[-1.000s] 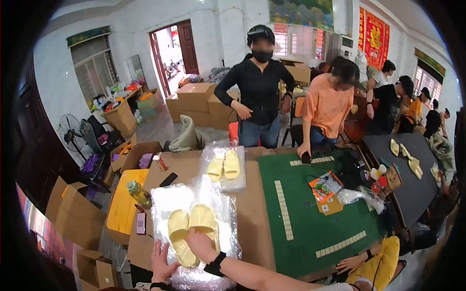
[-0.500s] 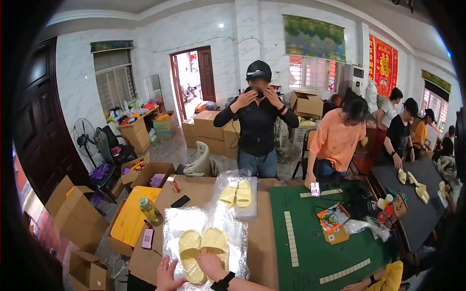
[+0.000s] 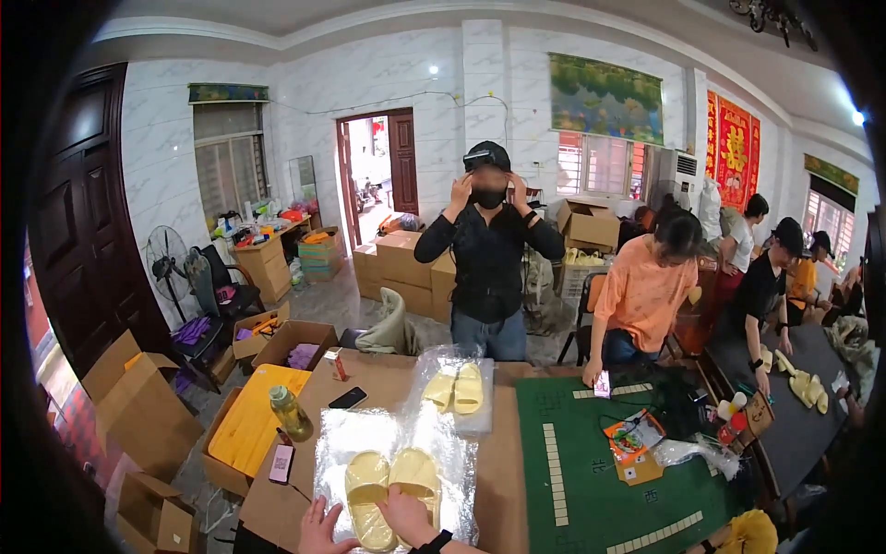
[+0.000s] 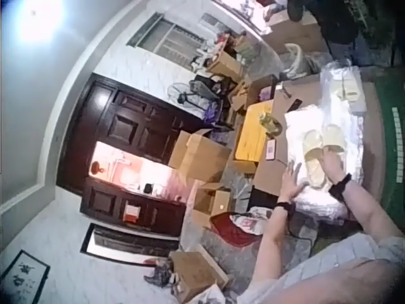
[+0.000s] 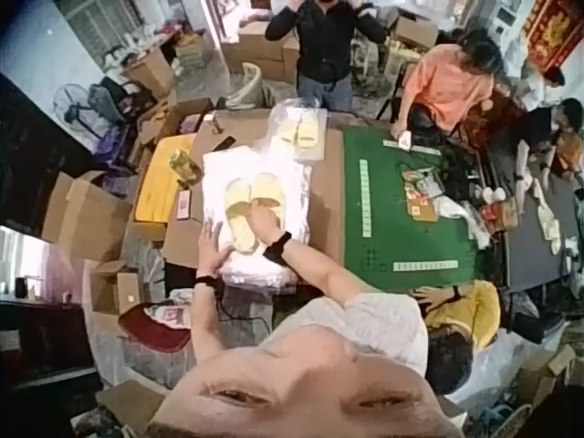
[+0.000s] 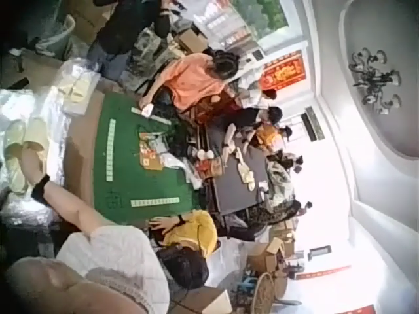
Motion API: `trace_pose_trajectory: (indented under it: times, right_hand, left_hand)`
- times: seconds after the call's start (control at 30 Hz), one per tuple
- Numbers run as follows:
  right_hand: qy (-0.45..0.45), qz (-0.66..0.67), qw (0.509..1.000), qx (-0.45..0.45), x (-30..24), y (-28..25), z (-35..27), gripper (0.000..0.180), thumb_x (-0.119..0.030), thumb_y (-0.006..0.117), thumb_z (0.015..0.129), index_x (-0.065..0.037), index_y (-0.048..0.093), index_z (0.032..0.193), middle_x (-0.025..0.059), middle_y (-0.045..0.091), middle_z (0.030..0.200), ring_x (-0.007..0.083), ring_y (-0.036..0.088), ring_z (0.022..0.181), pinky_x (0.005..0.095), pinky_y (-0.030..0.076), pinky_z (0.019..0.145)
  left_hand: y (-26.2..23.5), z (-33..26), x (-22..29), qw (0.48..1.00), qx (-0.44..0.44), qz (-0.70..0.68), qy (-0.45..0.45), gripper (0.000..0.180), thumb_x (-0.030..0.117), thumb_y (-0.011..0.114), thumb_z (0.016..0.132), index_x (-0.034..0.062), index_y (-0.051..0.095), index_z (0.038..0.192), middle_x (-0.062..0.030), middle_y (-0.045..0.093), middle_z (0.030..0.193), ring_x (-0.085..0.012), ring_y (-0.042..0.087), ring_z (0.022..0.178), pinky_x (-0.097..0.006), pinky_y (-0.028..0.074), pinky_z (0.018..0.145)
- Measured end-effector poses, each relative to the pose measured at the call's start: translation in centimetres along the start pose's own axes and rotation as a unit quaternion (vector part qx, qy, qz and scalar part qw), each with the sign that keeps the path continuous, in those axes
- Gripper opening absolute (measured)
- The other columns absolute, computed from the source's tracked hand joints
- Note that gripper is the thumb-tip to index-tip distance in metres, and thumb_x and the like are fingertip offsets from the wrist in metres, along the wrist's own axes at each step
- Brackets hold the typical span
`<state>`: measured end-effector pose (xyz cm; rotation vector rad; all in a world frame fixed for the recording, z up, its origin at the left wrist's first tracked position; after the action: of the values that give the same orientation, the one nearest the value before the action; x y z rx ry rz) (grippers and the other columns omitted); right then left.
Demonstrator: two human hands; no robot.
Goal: The recorder is packaging yellow slippers into plastic bags at a workstation in a shoe manufacturing facility.
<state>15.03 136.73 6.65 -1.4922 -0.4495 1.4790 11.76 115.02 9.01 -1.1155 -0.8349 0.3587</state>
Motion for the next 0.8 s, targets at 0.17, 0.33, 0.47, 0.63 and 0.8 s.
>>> trace_pose_trajectory:
  times: [0.17,0.33,0.47,0.63,0.8]
  right_hand:
    - [0.027,0.015,0.999,-0.020,-0.2,-0.4,0.3,0.043,-0.044,0.058,0.096,-0.001,0.055,0.103,0.0188,0.069,0.075,0.0379,0.069,0.068,0.0481,0.055,0.058]
    - [-0.002,0.027,1.000,0.015,-0.2,-0.4,0.2,0.043,-0.044,0.058,0.096,-0.001,0.055,0.102,0.0195,0.068,0.074,0.0392,0.068,0.067,0.0488,0.054,0.058]
    - [0.002,0.017,1.000,0.008,-0.5,-0.7,-0.3,0.044,-0.044,0.059,0.096,-0.002,0.053,0.105,0.0187,0.067,0.071,0.0388,0.067,0.065,0.0478,0.053,0.056]
    - [-0.003,0.003,1.000,0.030,-0.7,-1.1,-0.9,0.042,-0.042,0.060,0.095,-0.003,0.053,0.107,0.0188,0.067,0.073,0.0391,0.067,0.067,0.0493,0.054,0.059]
    - [0.024,-0.009,1.000,0.011,-1.0,-1.5,-1.1,0.043,-0.043,0.060,0.095,-0.002,0.055,0.108,0.0181,0.067,0.073,0.0387,0.067,0.066,0.0471,0.054,0.057]
  left_hand:
    - [-0.3,0.0,0.1,1.000,0.007,0.018,0.013,0.092,0.041,0.084,0.069,0.0130,0.045,0.148,-0.0229,0.032,0.158,-0.0442,0.030,0.143,-0.054,0.028,0.115]
    - [0.2,0.4,-0.7,0.999,0.010,0.022,0.024,0.092,0.043,0.083,0.070,0.0121,0.045,0.147,-0.0231,0.033,0.157,-0.0442,0.030,0.143,-0.054,0.027,0.116]
    - [0.0,0.1,-0.4,1.000,0.013,0.009,0.026,0.091,0.043,0.082,0.071,0.0112,0.045,0.148,-0.0247,0.032,0.157,-0.0449,0.029,0.143,-0.054,0.026,0.116]
    - [0.0,-0.2,-1.0,1.000,0.000,0.007,0.027,0.089,0.049,0.079,0.075,0.0113,0.044,0.148,-0.0246,0.030,0.158,-0.0441,0.027,0.145,-0.054,0.024,0.117]
    - [1.4,-0.2,-2.2,1.000,-0.005,-0.011,0.027,0.093,0.057,0.075,0.078,0.0117,0.040,0.151,-0.0239,0.026,0.160,-0.0423,0.022,0.148,-0.055,0.019,0.120]
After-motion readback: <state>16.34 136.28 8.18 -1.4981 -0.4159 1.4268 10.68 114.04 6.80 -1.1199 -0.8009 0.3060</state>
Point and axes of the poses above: each hand's wrist, its own z-axis towards the middle knuckle, its own y-axis out of the palm, x = y × z, the point moved 5 cm from there along z, towards the middle knuckle
